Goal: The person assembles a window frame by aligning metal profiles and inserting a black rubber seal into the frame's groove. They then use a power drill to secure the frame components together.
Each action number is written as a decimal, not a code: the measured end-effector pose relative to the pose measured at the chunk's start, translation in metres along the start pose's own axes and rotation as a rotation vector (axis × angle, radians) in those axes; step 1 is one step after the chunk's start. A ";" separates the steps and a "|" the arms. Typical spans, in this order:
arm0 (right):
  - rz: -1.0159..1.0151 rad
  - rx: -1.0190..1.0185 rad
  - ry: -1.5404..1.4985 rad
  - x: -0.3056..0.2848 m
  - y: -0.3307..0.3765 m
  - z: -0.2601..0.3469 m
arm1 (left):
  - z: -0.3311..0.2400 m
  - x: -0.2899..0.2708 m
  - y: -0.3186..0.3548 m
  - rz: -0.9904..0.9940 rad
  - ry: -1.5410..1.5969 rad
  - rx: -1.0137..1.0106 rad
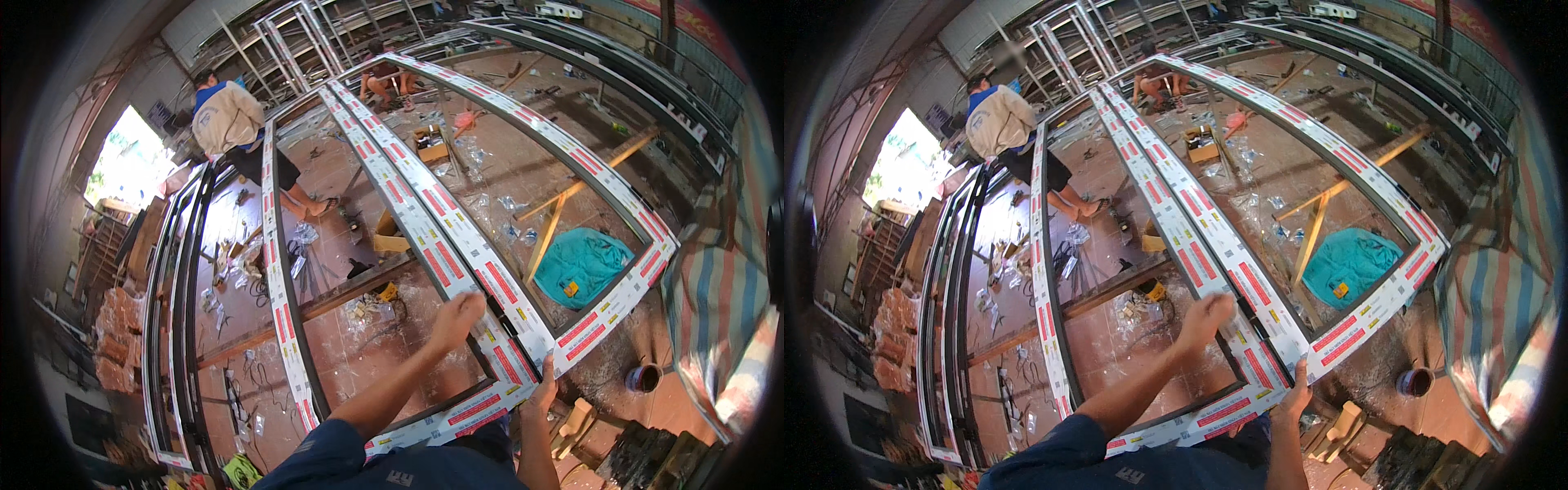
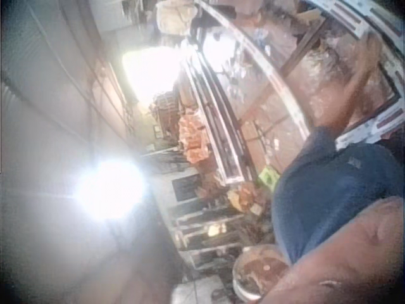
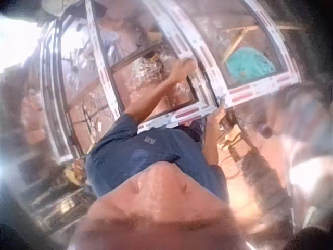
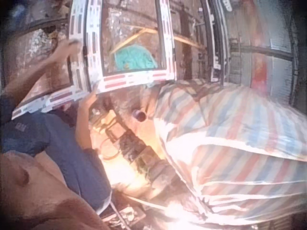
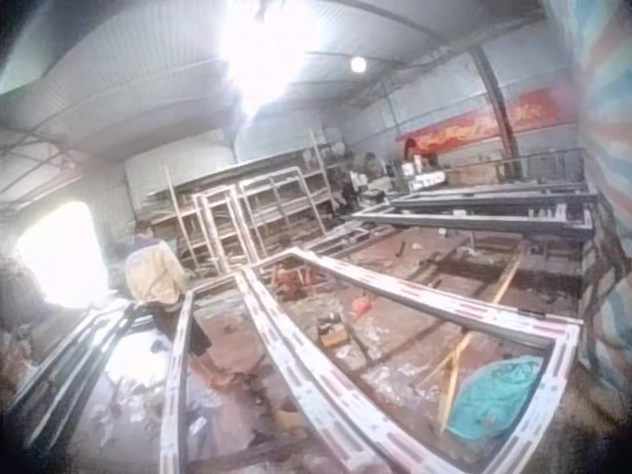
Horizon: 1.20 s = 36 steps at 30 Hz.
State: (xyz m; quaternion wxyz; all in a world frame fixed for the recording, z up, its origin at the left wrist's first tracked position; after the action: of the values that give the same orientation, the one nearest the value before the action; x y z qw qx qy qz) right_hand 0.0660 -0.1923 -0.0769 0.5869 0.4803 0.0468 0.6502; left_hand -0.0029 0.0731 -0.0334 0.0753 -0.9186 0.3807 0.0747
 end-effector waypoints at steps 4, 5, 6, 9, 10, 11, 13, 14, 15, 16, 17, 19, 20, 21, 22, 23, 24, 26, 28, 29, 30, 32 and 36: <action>0.000 -0.050 0.057 0.000 -0.001 -0.001 | -0.030 -0.034 0.132 0.263 -0.109 -0.162; 0.014 -0.063 0.074 -0.002 -0.004 -0.001 | -0.037 -0.042 0.152 0.470 -0.181 -0.245; 0.027 -0.076 0.090 -0.004 -0.005 -0.003 | -0.039 -0.050 0.172 0.678 -0.253 -0.327; 0.056 -0.097 0.094 -0.003 -0.003 -0.002 | -0.032 -0.064 0.223 0.647 -0.540 -0.212; 0.061 -0.101 0.086 -0.002 -0.002 -0.002 | -0.027 -0.072 0.230 0.640 -0.512 -0.319; 0.065 -0.086 0.086 -0.003 0.000 -0.002 | -0.021 -0.079 0.235 0.637 -0.483 -0.423; 0.082 -0.059 0.093 -0.003 -0.002 -0.001 | 0.003 -0.094 0.249 0.625 -0.488 -0.580; 0.063 -0.050 0.109 -0.007 -0.005 0.000 | -0.004 -0.094 0.247 0.622 -0.537 -0.611; 0.044 -0.041 0.122 -0.011 -0.009 -0.001 | -0.020 -0.095 0.242 0.619 -0.587 -0.641; 0.023 -0.033 0.135 -0.016 -0.014 0.001 | -0.032 -0.094 0.238 0.618 -0.638 -0.671; 0.069 -0.017 0.143 -0.011 -0.008 0.002 | -0.037 -0.095 0.237 0.584 -0.635 -0.662; 0.124 -0.040 0.120 -0.015 -0.016 -0.001 | -0.035 -0.093 0.239 0.556 -0.608 -0.672; 0.146 -0.048 0.106 -0.015 -0.016 -0.002 | -0.033 -0.093 0.241 0.545 -0.597 -0.681; 0.146 -0.059 0.113 -0.016 -0.016 -0.002 | -0.026 -0.093 0.243 0.521 -0.604 -0.655; 0.144 -0.071 0.119 -0.016 -0.018 -0.002 | -0.014 -0.092 0.246 0.497 -0.611 -0.629; 0.137 -0.078 0.122 -0.015 -0.015 -0.004 | -0.014 -0.093 0.246 0.478 -0.623 -0.608; 0.116 -0.056 0.114 -0.014 -0.013 -0.003 | -0.014 -0.094 0.247 0.484 -0.618 -0.616; 0.076 -0.010 0.096 -0.013 -0.010 -0.001 | -0.016 -0.096 0.245 0.493 -0.613 -0.633; 0.103 -0.050 0.092 -0.017 -0.016 -0.006 | -0.016 -0.097 0.251 0.447 -0.601 -0.600; 0.106 -0.069 0.101 -0.020 -0.015 -0.006 | -0.017 -0.097 0.252 0.430 -0.592 -0.580; 0.109 -0.088 0.109 -0.022 -0.015 -0.007 | -0.017 -0.097 0.250 0.431 -0.608 -0.576; 0.013 -0.087 0.122 -0.021 -0.017 -0.007 | -0.016 -0.097 0.247 0.433 -0.637 -0.569; -0.007 -0.061 0.100 -0.011 -0.008 -0.003 | -0.012 -0.098 0.243 0.484 -0.610 -0.592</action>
State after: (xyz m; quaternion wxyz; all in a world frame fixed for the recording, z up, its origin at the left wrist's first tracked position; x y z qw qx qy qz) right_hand 0.0681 -0.1972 -0.0903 0.6004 0.4289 0.0577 0.6725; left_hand -0.2428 -0.0317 -0.0228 -0.1008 -0.7220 0.5062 0.4608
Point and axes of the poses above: each hand's wrist, its own y-axis away from the middle knuckle, its own x-axis out of the palm, z = x × y, the point moved 2 cm from there along -y, towards the middle knuckle, and after that the axes turned 6 degrees about x, right-handed, at the moved point
